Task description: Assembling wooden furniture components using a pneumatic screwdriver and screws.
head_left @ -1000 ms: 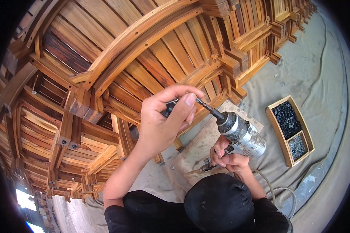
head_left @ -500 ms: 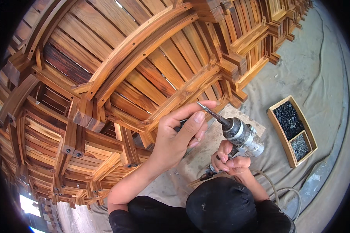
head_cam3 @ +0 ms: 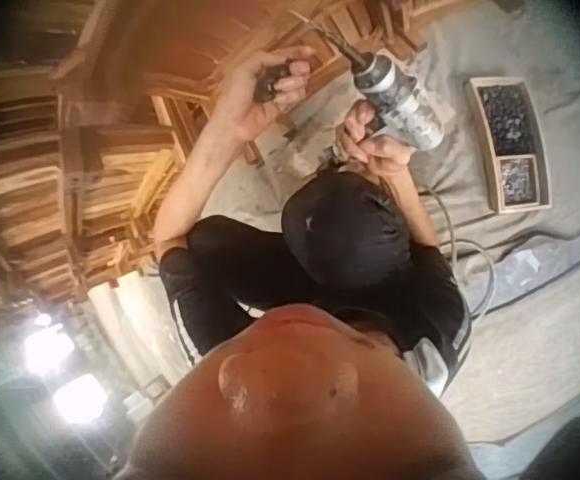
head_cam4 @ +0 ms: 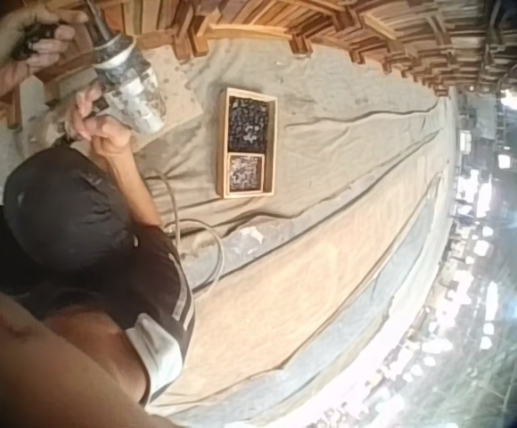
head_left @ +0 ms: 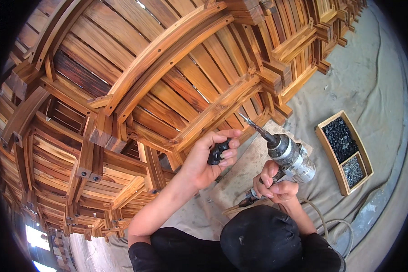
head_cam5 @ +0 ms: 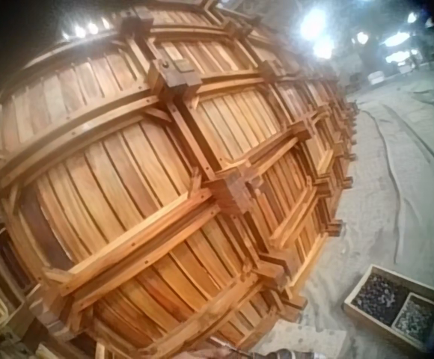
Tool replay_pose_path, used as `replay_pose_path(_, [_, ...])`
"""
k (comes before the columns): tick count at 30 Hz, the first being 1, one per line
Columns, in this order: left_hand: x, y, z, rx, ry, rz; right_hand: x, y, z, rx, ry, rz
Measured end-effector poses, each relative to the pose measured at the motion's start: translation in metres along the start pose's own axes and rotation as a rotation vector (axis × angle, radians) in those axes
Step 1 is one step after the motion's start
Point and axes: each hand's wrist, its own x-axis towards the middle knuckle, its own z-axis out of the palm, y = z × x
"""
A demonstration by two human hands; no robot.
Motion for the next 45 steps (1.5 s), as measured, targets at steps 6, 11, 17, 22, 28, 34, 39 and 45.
replay_pose_path(6, [0.005,0.006,-0.003,0.112,-0.042,0.007,-0.003,-0.002,-0.006,-0.061,-0.021,0.005])
replay_pose_path(11, [0.005,0.008,0.0,0.163,-0.018,0.058,-0.003,-0.001,-0.002,-0.007,0.039,0.006])
replay_pose_path(17, [0.005,0.009,0.0,0.138,0.02,0.124,-0.004,0.0,-0.002,-0.027,0.06,0.01])
replay_pose_path(22, [0.007,0.008,0.002,0.149,0.062,0.156,-0.004,0.001,-0.004,-0.046,0.032,0.018])
replay_pose_path(28, [0.008,0.009,0.0,0.104,0.084,0.187,-0.006,0.003,-0.007,-0.043,0.04,0.037])
replay_pose_path(34, [0.008,0.011,-0.002,0.095,0.102,0.183,-0.005,0.005,-0.011,-0.066,0.005,0.044])
replay_pose_path(39, [0.01,0.01,-0.007,0.077,0.104,0.17,-0.006,0.006,-0.011,-0.069,0.022,0.058])
replay_pose_path(45, [0.008,0.012,-0.007,0.068,0.09,0.19,-0.006,0.008,-0.013,-0.076,0.032,0.068])
